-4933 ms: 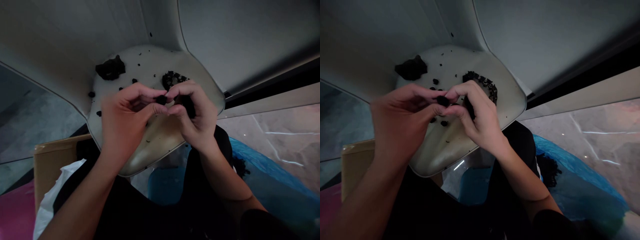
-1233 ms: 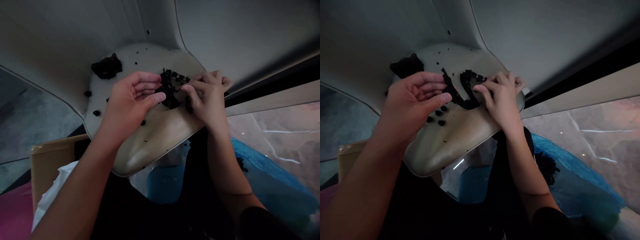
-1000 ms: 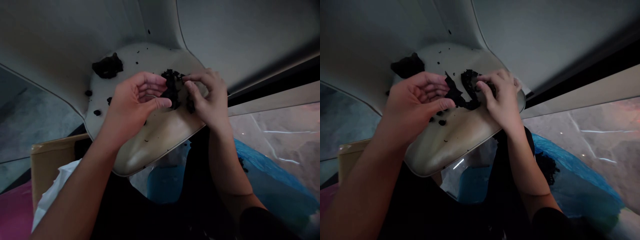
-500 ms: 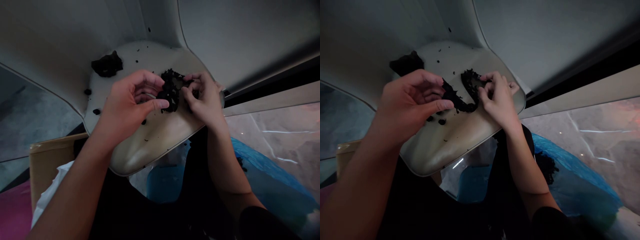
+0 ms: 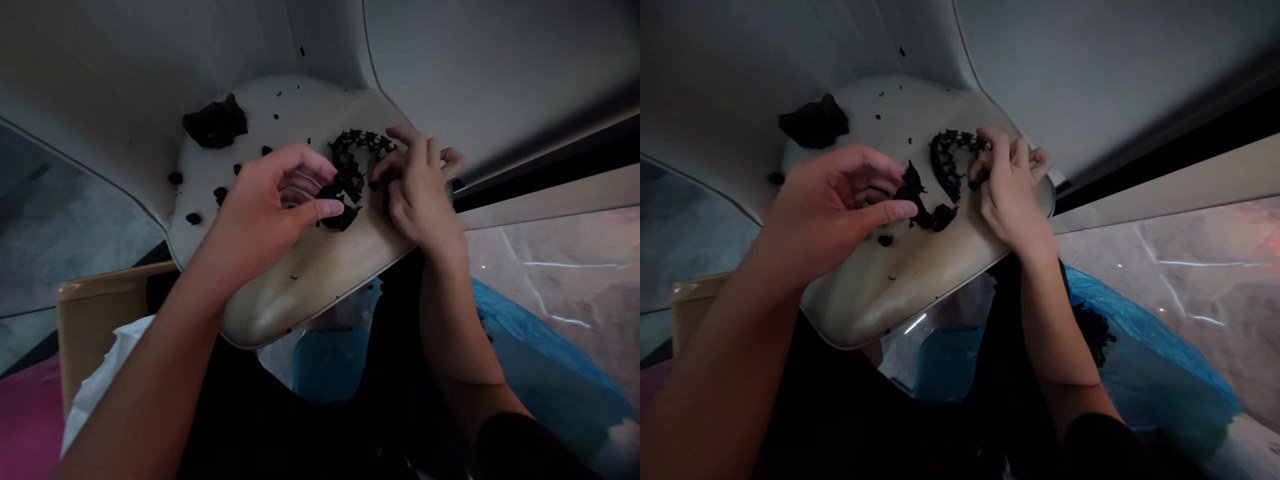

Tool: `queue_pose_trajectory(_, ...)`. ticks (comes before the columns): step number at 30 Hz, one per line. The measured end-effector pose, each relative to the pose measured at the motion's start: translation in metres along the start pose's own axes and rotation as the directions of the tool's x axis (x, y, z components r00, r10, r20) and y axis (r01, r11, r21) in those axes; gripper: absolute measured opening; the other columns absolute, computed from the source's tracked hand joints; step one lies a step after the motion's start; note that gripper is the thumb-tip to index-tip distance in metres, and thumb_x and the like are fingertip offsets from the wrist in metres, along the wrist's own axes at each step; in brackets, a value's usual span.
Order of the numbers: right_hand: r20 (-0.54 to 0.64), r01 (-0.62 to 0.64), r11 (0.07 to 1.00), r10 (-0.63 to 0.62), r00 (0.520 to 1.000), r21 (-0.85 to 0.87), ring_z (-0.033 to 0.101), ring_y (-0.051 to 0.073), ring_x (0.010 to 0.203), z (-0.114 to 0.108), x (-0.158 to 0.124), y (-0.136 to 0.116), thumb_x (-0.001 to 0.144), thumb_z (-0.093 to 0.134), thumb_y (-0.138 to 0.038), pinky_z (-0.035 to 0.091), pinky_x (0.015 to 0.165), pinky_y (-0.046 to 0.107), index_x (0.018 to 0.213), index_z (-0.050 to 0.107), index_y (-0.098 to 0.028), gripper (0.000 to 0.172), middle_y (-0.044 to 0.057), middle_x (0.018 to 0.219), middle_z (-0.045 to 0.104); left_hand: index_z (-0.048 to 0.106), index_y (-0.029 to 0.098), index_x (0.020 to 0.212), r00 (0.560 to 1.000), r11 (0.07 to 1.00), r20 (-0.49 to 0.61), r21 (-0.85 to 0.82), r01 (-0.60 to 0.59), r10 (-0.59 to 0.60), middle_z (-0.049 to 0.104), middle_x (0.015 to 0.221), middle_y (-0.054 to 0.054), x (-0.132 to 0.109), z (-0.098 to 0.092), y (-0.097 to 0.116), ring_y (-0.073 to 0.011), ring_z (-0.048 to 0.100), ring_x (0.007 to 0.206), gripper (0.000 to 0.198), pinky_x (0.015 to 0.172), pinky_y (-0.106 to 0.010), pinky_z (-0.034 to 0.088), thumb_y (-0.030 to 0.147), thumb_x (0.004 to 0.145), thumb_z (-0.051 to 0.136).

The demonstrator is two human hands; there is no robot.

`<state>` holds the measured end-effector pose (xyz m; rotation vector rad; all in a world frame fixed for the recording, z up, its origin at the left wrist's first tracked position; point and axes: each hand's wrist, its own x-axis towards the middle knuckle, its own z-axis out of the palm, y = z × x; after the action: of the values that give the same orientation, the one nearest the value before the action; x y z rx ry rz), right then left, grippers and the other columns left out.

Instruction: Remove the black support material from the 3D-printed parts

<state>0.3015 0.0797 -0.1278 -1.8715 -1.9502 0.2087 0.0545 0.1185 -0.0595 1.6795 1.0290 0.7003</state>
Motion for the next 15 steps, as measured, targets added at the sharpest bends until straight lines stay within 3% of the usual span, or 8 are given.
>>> queue_pose_trajectory(6, -0.054, 0.053, 0.999, -0.053, 0.997, 0.006, 0.052, 0.035, 0.149, 0.002, 0.001, 0.004, 0.077, 0.047, 0.004, 0.024, 0.125, 0.066, 0.158, 0.046, -0.022, 0.085, 0.008, 0.14, 0.082, 0.08, 0.024, 0.103, 1.0, 0.999, -0.006, 0.031, -0.015, 0.015, 0.081, 0.105, -0.003, -0.001, -0.001, 0.0, -0.021, 0.075, 0.096, 0.017, 0.087, -0.037, 0.064, 0.026, 0.089, 0.091)
queue_pose_trajectory(11, -0.078, 0.072, 0.997, -0.072, 0.994, -0.007, 0.054, 0.037, 0.155, 0.005, -0.001, 0.002, 0.081, 0.049, 0.004, 0.012, 0.129, 0.072, 0.156, 0.05, -0.023, 0.079, 0.015, 0.156, 0.074, 0.082, 0.025, 0.106, 1.0, 0.999, -0.017, 0.039, -0.001, 0.002, 0.081, 0.108, -0.005, -0.002, -0.001, -0.005, -0.0229, 0.074, 0.098, 0.02, 0.086, -0.037, 0.063, 0.035, 0.091, 0.091)
queue_pose_trajectory(15, -0.051, 0.085, 0.996, -0.087, 0.995, -0.026, 0.054, 0.04, 0.157, 0.01, -0.001, 0.001, 0.083, 0.047, 0.005, 0.01, 0.13, 0.075, 0.157, 0.052, -0.023, 0.079, 0.017, 0.167, 0.064, 0.082, 0.025, 0.105, 0.999, 0.998, -0.025, 0.046, -0.04, 0.041, 0.082, 0.11, -0.003, -0.004, 0.001, -0.007, -0.0213, 0.074, 0.098, 0.016, 0.087, -0.035, 0.062, 0.03, 0.092, 0.09)
